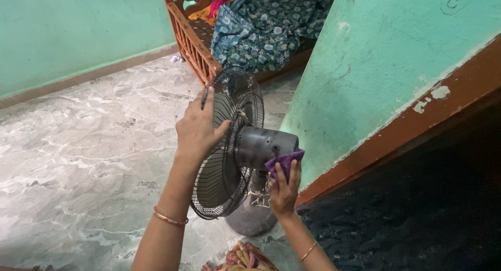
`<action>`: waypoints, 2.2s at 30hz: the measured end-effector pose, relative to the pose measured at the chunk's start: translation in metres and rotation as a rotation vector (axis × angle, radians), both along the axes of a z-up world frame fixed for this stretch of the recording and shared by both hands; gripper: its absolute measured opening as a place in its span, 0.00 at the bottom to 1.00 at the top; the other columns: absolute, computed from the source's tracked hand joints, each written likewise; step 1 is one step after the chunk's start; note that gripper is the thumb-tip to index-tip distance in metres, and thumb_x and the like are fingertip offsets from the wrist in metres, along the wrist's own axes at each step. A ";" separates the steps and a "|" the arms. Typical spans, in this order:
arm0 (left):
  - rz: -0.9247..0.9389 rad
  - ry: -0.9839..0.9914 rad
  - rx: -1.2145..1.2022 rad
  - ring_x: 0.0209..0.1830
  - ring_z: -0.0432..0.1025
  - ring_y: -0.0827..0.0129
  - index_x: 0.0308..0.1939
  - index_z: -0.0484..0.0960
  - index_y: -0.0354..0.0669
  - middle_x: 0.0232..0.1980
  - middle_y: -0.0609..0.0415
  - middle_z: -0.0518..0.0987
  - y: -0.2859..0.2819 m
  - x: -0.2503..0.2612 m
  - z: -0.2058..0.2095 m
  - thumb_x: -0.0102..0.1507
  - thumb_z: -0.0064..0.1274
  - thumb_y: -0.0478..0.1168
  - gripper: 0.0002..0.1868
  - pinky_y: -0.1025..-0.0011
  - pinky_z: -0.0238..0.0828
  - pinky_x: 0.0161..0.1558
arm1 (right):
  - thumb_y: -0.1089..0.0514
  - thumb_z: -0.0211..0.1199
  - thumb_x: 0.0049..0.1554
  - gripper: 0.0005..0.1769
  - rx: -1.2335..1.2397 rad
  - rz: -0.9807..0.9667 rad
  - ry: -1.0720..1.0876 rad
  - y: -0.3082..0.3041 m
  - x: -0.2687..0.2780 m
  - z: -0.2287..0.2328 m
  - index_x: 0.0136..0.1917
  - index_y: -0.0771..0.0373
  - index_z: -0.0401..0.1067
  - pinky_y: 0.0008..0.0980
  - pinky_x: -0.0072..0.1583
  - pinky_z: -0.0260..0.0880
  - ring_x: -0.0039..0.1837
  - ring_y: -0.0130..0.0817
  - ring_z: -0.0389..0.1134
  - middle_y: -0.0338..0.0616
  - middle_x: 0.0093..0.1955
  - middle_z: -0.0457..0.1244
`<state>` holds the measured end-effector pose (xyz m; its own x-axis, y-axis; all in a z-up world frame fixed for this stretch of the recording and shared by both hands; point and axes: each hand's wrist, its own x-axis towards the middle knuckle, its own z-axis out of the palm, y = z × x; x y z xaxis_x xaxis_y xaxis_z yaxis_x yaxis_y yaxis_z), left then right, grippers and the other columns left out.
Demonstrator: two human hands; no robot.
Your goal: The person wipes the front grill of a standing fan with a purple cloth, then moves to a wall-mounted flat-screen TV and wipes the screen and bezel with the same cloth. The person uses circular and back-and-forth motions to clean the surfaces.
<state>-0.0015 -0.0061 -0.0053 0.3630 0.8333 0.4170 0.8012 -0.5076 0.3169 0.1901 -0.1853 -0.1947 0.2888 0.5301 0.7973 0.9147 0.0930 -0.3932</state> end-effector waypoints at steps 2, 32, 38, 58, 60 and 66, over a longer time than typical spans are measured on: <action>-0.013 0.008 -0.033 0.67 0.68 0.48 0.76 0.62 0.43 0.71 0.39 0.69 0.003 -0.002 0.003 0.55 0.63 0.58 0.50 0.52 0.72 0.55 | 0.47 0.44 0.72 0.22 -0.013 0.019 0.060 0.007 0.009 0.010 0.70 0.57 0.69 0.53 0.79 0.52 0.80 0.61 0.52 0.60 0.81 0.52; 0.023 -0.048 -0.004 0.64 0.67 0.43 0.74 0.61 0.40 0.70 0.35 0.68 -0.012 0.009 0.009 0.54 0.62 0.56 0.49 0.52 0.75 0.48 | 0.46 0.46 0.64 0.28 0.023 0.790 2.276 0.027 -0.045 -0.001 0.68 0.65 0.68 0.44 0.71 0.65 0.65 0.46 0.68 0.51 0.66 0.66; -0.002 -0.206 -0.340 0.61 0.73 0.46 0.82 0.61 0.56 0.63 0.38 0.76 -0.003 -0.021 0.005 0.67 0.47 0.57 0.39 0.52 0.71 0.58 | 0.52 0.54 0.67 0.30 -0.007 0.576 1.516 -0.001 -0.092 0.071 0.79 0.64 0.65 0.58 0.58 0.57 0.52 0.58 0.61 0.65 0.59 0.60; -0.481 -0.881 -0.267 0.79 0.58 0.51 0.71 0.70 0.36 0.77 0.39 0.67 0.038 -0.025 -0.077 0.71 0.36 0.44 0.27 0.62 0.47 0.77 | 0.54 0.53 0.66 0.27 -0.134 0.286 0.174 0.120 -0.113 0.149 0.74 0.69 0.64 0.54 0.81 0.41 0.83 0.62 0.48 0.62 0.81 0.52; -0.501 -0.873 -0.247 0.79 0.58 0.50 0.72 0.69 0.36 0.77 0.39 0.66 0.038 -0.029 -0.077 0.71 0.36 0.45 0.27 0.61 0.47 0.77 | 0.58 0.54 0.64 0.27 -0.114 0.346 0.044 0.073 -0.140 0.144 0.74 0.70 0.67 0.56 0.80 0.40 0.83 0.64 0.47 0.62 0.81 0.52; -0.534 -0.819 -0.181 0.80 0.58 0.51 0.74 0.68 0.38 0.78 0.40 0.65 0.035 -0.028 -0.079 0.73 0.33 0.45 0.27 0.61 0.49 0.78 | 0.58 0.56 0.65 0.23 0.006 0.330 0.128 0.087 -0.137 0.146 0.72 0.69 0.67 0.53 0.81 0.47 0.83 0.62 0.51 0.60 0.80 0.55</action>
